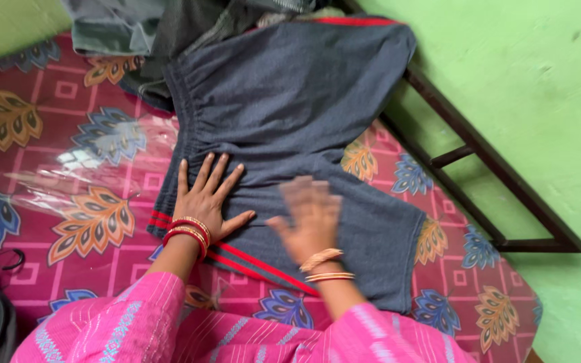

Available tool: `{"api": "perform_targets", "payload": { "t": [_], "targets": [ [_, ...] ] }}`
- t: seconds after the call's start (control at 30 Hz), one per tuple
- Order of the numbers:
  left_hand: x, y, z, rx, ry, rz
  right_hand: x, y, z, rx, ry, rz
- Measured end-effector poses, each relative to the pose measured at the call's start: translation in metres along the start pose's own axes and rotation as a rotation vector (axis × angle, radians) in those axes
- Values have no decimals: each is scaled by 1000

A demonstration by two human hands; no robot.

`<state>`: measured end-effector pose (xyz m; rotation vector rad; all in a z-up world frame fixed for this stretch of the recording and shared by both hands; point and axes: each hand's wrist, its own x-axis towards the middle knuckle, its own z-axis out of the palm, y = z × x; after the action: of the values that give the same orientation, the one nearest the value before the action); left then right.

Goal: The person takes a pair of shorts from a pile of clothes, spreads them out on a bed, smooths the fabric by hand, and folds them into a small rectangle before placing them into a bag.

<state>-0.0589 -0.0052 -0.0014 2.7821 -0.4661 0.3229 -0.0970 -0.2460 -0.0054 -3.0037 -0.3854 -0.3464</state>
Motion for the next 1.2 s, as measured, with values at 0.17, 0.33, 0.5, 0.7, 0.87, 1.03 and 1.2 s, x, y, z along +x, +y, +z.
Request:
{"api": "perform_targets", "payload": {
  "t": [0.17,0.33,0.5,0.7,0.87,1.03,1.2],
  "targets": [
    [1,3,-2,-2,0,3,-65,156,-5,-99,6,539],
    [3,2,-3,61,-60,-30,-32,167,-11,-169,248,577],
    [5,0,-6,162,-93,5,43,-46,12,-19,145,-141],
    [2,1,-7,-4,-16,-4,10,51,8,-36,39,112],
    [9,4,-16,5,-40,-15,-50,165,-5,-108,78,434],
    [0,5,-8,56,-38,-11,-21,88,17,-4,228,344],
    [-10,-24,-25,-12,-123,214,-7,7,-1,-62,-116,209]
  ]
}}
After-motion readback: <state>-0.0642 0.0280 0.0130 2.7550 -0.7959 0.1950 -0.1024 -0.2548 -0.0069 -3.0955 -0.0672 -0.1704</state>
